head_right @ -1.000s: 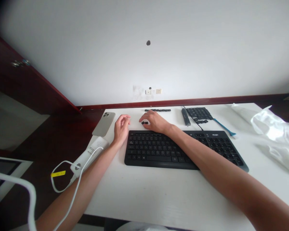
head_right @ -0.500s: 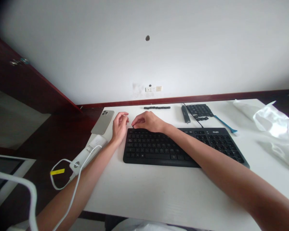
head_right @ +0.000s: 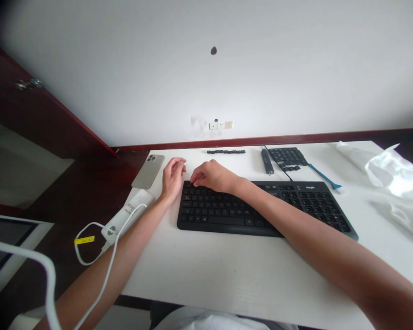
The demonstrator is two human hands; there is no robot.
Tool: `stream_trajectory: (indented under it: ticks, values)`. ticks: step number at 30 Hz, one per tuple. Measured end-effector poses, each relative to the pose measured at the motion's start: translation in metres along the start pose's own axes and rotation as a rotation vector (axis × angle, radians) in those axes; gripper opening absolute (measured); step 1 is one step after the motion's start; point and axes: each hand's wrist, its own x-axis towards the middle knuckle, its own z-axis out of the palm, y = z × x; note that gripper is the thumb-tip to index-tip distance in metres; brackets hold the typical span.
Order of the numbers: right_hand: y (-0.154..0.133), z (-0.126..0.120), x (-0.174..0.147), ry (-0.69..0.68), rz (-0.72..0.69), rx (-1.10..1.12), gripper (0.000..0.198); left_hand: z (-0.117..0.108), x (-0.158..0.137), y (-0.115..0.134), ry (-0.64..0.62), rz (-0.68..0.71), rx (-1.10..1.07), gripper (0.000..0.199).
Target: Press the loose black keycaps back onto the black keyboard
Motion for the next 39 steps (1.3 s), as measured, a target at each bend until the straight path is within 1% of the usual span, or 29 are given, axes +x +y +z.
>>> stream_trajectory:
  ticks: [8, 16, 24, 33, 39]
  values:
    - [0.002, 0.005, -0.001, 0.019, -0.07, -0.142, 0.017, -0.001, -0.001, 0.0, -0.007, 0.01, 0.019, 0.017]
    - [-0.007, 0.008, -0.001, -0.02, -0.115, -0.296, 0.018, -0.001, -0.001, 0.002, -0.009, 0.009, 0.01, 0.017]
    - [-0.007, 0.01, -0.002, -0.028, -0.173, -0.349, 0.019, -0.001, -0.002, 0.002, -0.006, 0.001, 0.033, 0.021]
    - [-0.009, 0.011, -0.002, -0.011, -0.18, -0.313, 0.019, -0.001, -0.002, 0.004, -0.015, 0.001, 0.046, 0.021]
    - [0.003, 0.008, 0.001, -0.026, -0.166, -0.171, 0.014, -0.001, -0.002, 0.004, -0.013, 0.001, 0.049, 0.015]
